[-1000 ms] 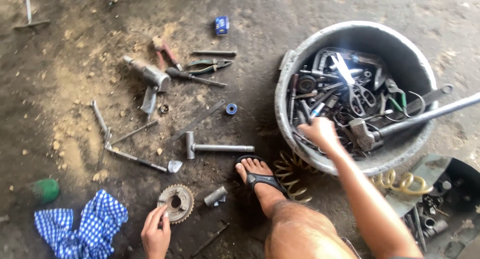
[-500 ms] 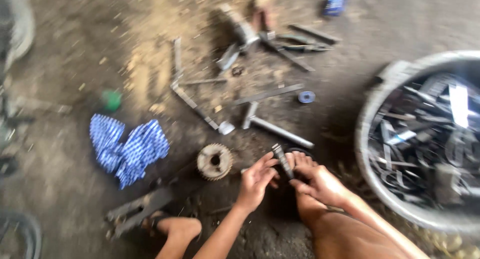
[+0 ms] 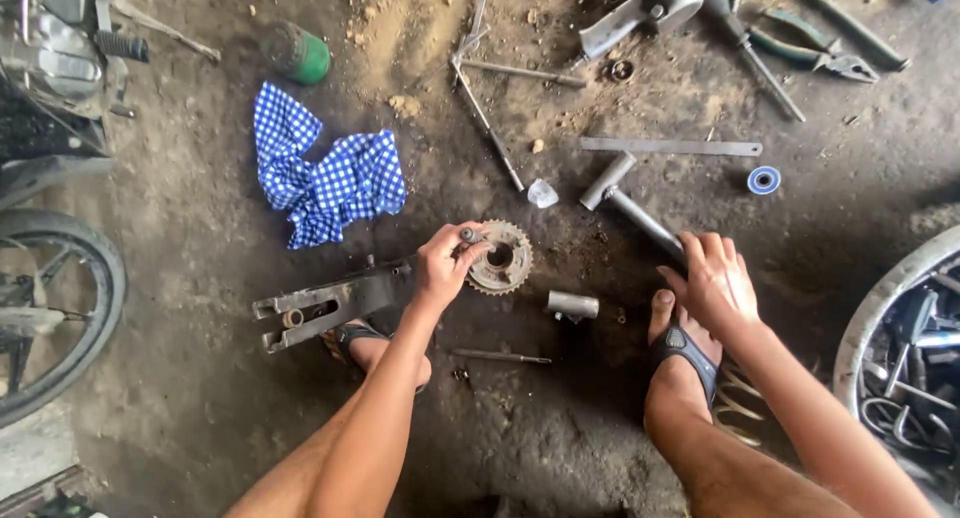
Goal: Using a hammer and punch to seat a bearing into a motorcycle rear sprocket on a workshop floor.
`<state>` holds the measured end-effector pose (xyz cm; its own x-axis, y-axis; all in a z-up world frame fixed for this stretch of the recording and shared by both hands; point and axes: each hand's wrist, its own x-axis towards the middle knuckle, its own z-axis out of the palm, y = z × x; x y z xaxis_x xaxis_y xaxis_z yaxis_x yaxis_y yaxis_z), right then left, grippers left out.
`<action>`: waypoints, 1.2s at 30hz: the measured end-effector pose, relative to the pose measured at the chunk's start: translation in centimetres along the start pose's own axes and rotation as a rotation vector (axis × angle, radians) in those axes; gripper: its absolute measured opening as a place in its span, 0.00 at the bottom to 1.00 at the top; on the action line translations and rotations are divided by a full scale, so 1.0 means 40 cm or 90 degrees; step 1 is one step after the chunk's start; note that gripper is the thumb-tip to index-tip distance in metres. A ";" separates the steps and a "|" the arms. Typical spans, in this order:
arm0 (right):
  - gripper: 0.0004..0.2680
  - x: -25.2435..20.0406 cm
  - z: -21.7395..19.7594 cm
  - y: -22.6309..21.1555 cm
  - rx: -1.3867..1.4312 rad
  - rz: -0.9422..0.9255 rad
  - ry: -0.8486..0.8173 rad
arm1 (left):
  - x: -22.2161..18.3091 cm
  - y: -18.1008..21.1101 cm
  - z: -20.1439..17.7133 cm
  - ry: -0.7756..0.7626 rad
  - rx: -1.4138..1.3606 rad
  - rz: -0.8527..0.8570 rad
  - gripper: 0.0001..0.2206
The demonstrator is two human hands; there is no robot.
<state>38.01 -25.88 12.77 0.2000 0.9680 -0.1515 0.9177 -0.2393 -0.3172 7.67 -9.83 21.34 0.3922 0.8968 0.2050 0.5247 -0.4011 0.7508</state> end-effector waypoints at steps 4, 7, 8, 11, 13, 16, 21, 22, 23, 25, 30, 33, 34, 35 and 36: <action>0.21 0.036 0.082 0.019 -0.125 -0.041 0.024 | -0.024 -0.039 0.019 -0.025 -0.035 0.064 0.09; 0.18 0.059 0.091 0.027 -0.134 -0.042 0.000 | -0.046 -0.059 0.027 -0.035 -0.063 0.067 0.09; 0.17 0.067 0.084 0.029 -0.108 -0.037 -0.052 | -0.052 -0.067 0.028 -0.039 -0.074 0.073 0.10; 0.16 0.075 0.056 0.004 0.053 0.107 -0.185 | -0.063 -0.093 0.030 -0.039 -0.068 0.083 0.10; 0.16 0.076 0.008 -0.034 0.079 0.142 -0.213 | -0.064 -0.082 0.026 -0.024 -0.070 0.084 0.09; 0.16 0.069 -0.047 -0.075 0.155 0.203 -0.237 | -0.062 -0.073 0.024 0.001 -0.086 0.081 0.08; 0.13 0.021 -0.144 -0.162 0.269 0.200 -0.175 | -0.076 -0.092 0.033 0.028 -0.103 0.085 0.08; 0.13 0.016 -0.168 -0.179 0.290 0.185 -0.183 | -0.077 -0.091 0.033 0.038 -0.115 0.086 0.08; 0.12 0.010 -0.192 -0.195 0.310 0.171 -0.190 | -0.078 -0.090 0.035 0.046 -0.129 0.086 0.08; 0.12 0.005 -0.216 -0.217 0.312 0.140 -0.205 | -0.078 -0.082 0.031 0.053 -0.139 0.081 0.08; 0.15 0.008 -0.247 -0.287 0.280 -0.002 -0.254 | -0.089 -0.099 0.033 0.060 -0.149 0.080 0.08; 0.12 0.019 -0.279 -0.371 0.171 -0.037 -0.364 | -0.099 -0.117 0.038 0.064 -0.144 0.087 0.07; 0.12 0.021 -0.269 -0.386 0.088 -0.025 -0.428 | -0.100 -0.121 0.043 0.070 -0.137 0.081 0.05; 0.12 0.023 -0.259 -0.401 0.004 -0.012 -0.490 | -0.103 -0.125 0.048 0.076 -0.130 0.073 0.03; 0.12 0.028 -0.249 -0.405 -0.001 -0.016 -0.488 | -0.103 -0.125 0.048 0.082 -0.130 0.073 0.03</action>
<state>26.81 -20.17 27.07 -0.1154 0.6495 -0.7516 0.9193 -0.2168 -0.3285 4.87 -11.88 15.54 0.3338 0.8695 0.3641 0.3148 -0.4669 0.8264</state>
